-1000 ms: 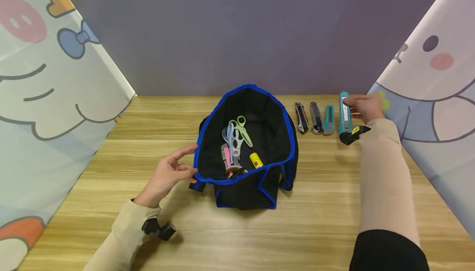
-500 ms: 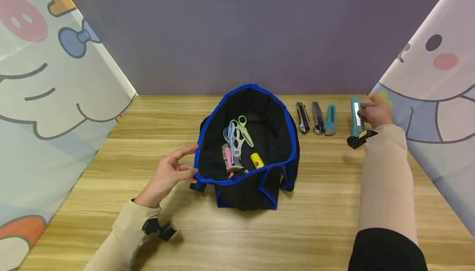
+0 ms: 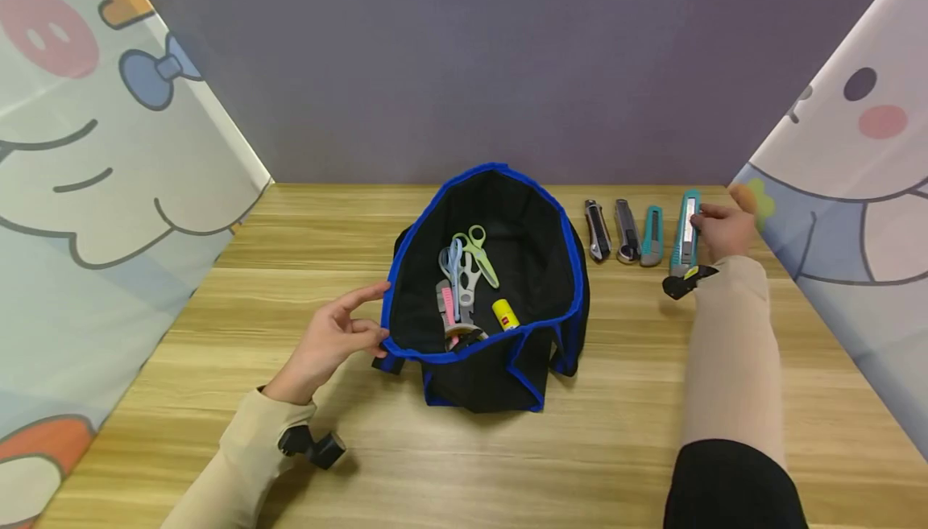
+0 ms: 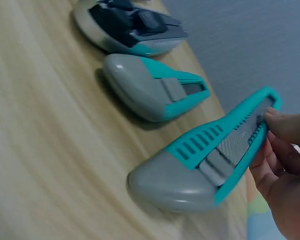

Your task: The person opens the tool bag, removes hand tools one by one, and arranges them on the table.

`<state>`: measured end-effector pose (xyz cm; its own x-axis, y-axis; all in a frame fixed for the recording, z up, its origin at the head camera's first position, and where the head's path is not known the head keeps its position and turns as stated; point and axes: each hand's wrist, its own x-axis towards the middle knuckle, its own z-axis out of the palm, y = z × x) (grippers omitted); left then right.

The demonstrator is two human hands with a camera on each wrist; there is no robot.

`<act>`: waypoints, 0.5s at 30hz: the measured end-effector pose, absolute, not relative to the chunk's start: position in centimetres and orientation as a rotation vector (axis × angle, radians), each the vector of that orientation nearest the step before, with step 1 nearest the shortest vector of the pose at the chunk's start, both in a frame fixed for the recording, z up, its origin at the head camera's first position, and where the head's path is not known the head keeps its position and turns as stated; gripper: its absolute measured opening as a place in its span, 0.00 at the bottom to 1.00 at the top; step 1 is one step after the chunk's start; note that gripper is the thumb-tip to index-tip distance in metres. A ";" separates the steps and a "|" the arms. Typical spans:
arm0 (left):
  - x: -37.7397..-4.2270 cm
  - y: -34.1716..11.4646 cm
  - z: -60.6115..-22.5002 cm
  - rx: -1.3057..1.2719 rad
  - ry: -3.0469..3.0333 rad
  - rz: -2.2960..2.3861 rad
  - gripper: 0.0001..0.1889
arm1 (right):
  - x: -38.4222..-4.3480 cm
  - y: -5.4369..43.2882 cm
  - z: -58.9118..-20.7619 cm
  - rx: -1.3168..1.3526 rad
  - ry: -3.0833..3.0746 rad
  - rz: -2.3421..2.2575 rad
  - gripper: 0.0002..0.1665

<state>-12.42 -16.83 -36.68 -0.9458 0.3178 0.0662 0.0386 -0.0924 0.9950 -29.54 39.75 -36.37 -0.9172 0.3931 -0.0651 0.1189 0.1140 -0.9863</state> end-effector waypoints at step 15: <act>-12.3 -16.8 -36.7 0.402 1.970 2.148 0.35 | -30.2 39.7 -38.0 -0.622 -2.609 1.466 0.22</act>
<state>-12.29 -16.81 -36.69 -0.9432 0.3258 0.0652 0.0369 -0.0925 0.9950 -30.23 39.66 -37.99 -0.9138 0.3871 -0.1228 0.3062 0.4580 -0.8346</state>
